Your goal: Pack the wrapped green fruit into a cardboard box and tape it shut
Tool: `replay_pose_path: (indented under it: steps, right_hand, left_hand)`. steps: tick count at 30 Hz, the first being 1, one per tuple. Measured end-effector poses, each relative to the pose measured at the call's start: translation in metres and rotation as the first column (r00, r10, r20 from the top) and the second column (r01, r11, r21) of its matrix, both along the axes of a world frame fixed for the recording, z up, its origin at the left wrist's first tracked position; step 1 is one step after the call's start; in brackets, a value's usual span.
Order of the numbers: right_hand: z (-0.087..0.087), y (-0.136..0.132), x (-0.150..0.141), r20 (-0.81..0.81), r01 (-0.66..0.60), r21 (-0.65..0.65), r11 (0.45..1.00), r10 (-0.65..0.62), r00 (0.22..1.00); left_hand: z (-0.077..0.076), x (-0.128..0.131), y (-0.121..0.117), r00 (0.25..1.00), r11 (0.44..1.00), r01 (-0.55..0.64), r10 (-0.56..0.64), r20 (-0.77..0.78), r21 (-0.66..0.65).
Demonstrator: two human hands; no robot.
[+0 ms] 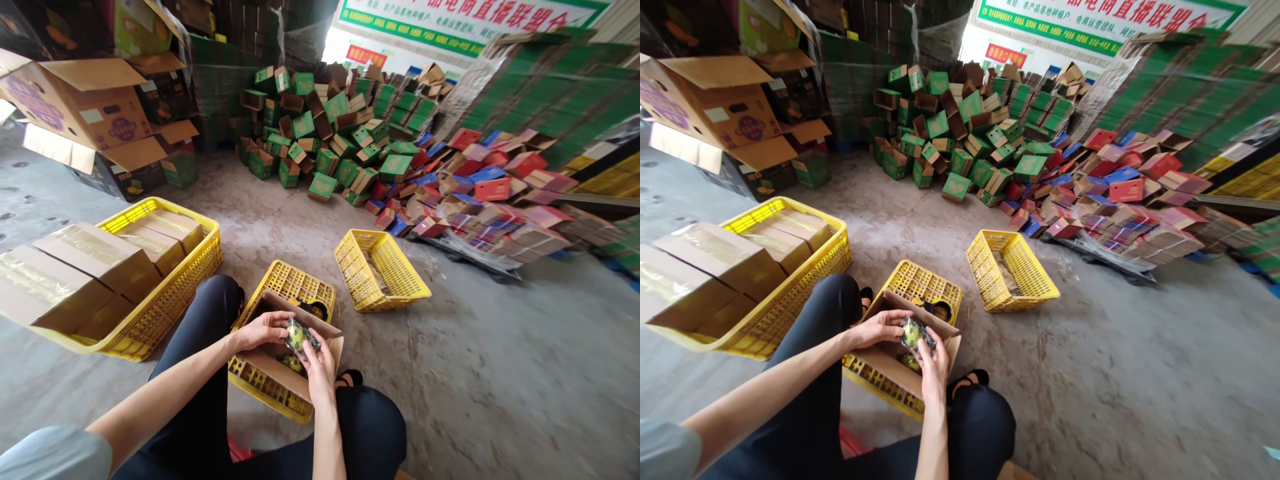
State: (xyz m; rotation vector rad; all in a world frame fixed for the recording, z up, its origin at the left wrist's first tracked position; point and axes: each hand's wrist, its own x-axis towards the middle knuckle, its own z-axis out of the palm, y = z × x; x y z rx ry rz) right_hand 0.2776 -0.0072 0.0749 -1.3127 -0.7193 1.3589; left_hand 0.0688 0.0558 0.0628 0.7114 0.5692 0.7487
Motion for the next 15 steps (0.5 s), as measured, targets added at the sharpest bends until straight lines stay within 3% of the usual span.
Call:
replay_pose_path:
  steps: [7,15]
  right_hand:
    - [-0.005,0.001,0.005,0.046,0.054,-0.015,0.998,-0.053,0.998]
    - [-0.01,0.004,0.005,0.057,0.118,-0.018,0.993,-0.117,0.991]
  left_hand:
    - [-0.009,0.001,0.003,0.985,0.996,-0.091,0.093,-0.147,0.018]
    - [-0.012,0.004,0.003,0.979,0.991,-0.11,0.122,-0.164,0.08]
